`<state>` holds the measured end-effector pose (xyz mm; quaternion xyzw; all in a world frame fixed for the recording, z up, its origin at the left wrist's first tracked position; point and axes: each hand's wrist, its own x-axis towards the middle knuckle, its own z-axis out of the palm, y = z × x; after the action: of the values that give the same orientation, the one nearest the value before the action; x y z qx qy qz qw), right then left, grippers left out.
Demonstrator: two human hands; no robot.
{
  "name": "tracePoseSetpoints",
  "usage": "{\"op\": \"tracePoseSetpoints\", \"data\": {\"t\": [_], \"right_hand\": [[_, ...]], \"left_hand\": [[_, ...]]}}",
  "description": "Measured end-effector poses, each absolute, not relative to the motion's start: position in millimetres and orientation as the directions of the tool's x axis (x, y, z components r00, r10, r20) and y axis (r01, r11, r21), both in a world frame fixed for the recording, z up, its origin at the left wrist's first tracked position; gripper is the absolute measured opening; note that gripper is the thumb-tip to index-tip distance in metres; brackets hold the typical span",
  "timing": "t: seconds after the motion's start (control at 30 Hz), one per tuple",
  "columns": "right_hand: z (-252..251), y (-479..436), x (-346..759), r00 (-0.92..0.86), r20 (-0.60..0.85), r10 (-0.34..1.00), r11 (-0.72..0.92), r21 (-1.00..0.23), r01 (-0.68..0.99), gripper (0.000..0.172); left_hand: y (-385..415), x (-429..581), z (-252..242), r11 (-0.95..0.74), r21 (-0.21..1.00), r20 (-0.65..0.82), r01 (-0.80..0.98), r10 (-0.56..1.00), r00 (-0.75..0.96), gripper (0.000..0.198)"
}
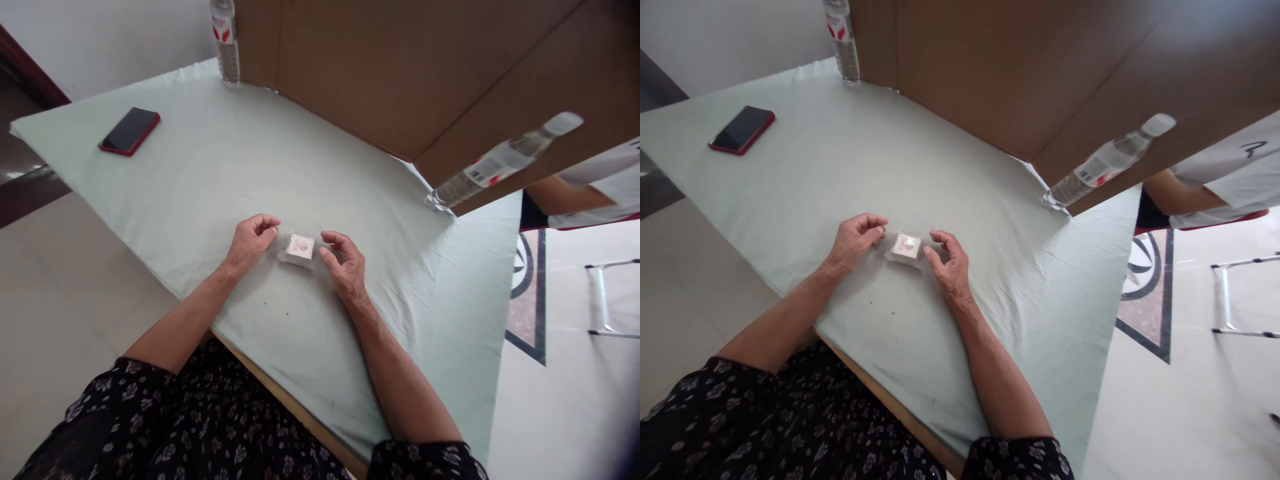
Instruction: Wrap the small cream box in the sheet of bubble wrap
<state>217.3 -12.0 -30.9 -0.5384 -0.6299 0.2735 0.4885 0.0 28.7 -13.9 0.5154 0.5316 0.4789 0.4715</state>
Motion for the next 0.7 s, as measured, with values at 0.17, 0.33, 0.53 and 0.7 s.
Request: {"op": "tracePoseSetpoints", "data": {"t": [0.17, 0.33, 0.53, 0.7], "right_hand": [[-33.7, -11.1, 218.1, 0.074, 0.293, 0.953, 0.244, -0.891, 0.384, 0.029], [-34.8, -10.4, 218.8, 0.076, 0.286, 0.955, 0.236, -0.891, 0.387, 0.029], [-36.1, -9.7, 218.8, 0.081, 0.299, 0.951, 0.244, -0.883, 0.4, 0.027], [-35.6, -9.8, 217.8, 0.088, 0.318, 0.944, 0.259, -0.88, 0.397, 0.02]], "left_hand": [[26.6, -0.9, -11.7, -0.006, 0.994, 0.008, 0.112, 1.0, -0.022, 0.018], [24.9, 0.3, -8.4, -0.002, 0.991, 0.001, 0.133, 1.0, 0.003, 0.014], [22.8, 1.1, -5.3, -0.062, 0.985, 0.054, 0.16, 0.997, 0.055, 0.014], [23.2, 0.2, -5.2, -0.081, 0.975, 0.072, 0.205, 0.996, 0.051, 0.021]]}}
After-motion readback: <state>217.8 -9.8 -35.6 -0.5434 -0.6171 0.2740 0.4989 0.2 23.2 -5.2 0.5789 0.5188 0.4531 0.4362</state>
